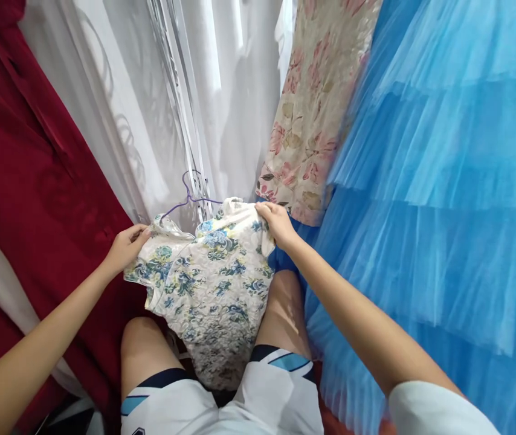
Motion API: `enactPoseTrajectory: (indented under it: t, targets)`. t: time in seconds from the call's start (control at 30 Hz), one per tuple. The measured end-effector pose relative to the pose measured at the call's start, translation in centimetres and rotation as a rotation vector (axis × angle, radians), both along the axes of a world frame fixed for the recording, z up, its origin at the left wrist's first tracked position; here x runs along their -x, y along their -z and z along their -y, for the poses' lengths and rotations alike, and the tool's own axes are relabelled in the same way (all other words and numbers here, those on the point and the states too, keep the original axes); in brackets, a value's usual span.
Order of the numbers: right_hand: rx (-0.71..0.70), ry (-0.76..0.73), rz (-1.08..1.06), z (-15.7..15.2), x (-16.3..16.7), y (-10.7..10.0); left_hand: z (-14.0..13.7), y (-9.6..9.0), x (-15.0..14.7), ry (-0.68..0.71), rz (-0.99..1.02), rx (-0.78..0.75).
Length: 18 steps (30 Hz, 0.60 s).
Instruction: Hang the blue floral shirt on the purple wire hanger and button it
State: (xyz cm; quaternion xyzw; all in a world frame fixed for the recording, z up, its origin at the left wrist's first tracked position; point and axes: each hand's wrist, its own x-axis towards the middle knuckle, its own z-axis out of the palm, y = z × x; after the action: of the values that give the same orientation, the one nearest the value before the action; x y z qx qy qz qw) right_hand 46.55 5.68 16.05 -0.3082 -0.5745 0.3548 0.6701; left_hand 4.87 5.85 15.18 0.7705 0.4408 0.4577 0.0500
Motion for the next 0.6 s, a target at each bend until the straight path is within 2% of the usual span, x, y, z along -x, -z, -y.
enactPoseTrajectory:
  t: [0.1,0.2,0.27,0.33,0.47,0.53,0.6]
  targets:
    - [-0.002,-0.024,-0.143,0.8,2.5,-2.8,-0.1,-0.4,-0.4,0.018,-0.001,-0.004]
    - [-0.036,-0.111,-0.117,4.0,5.2,-4.3,-1.3,0.4,-0.3,-0.133,-0.008,-0.063]
    - [-0.046,-0.136,-0.055,6.0,6.4,-4.7,-2.7,1.4,-0.4,-0.205,0.041,-0.086]
    - [-0.017,-0.161,-0.013,6.8,7.0,-5.3,-4.3,2.5,-0.8,-0.217,0.107,-0.086]
    - [0.06,-0.282,-0.034,5.4,6.9,-6.6,-6.2,3.5,-1.5,-0.265,0.19,-0.091]
    - [0.021,-0.382,-0.012,5.5,7.0,-6.4,-6.0,3.8,-1.4,-0.299,0.239,-0.092]
    - [-0.054,-0.572,0.126,7.2,7.4,-5.4,-5.2,4.2,-1.2,-0.306,0.292,-0.082]
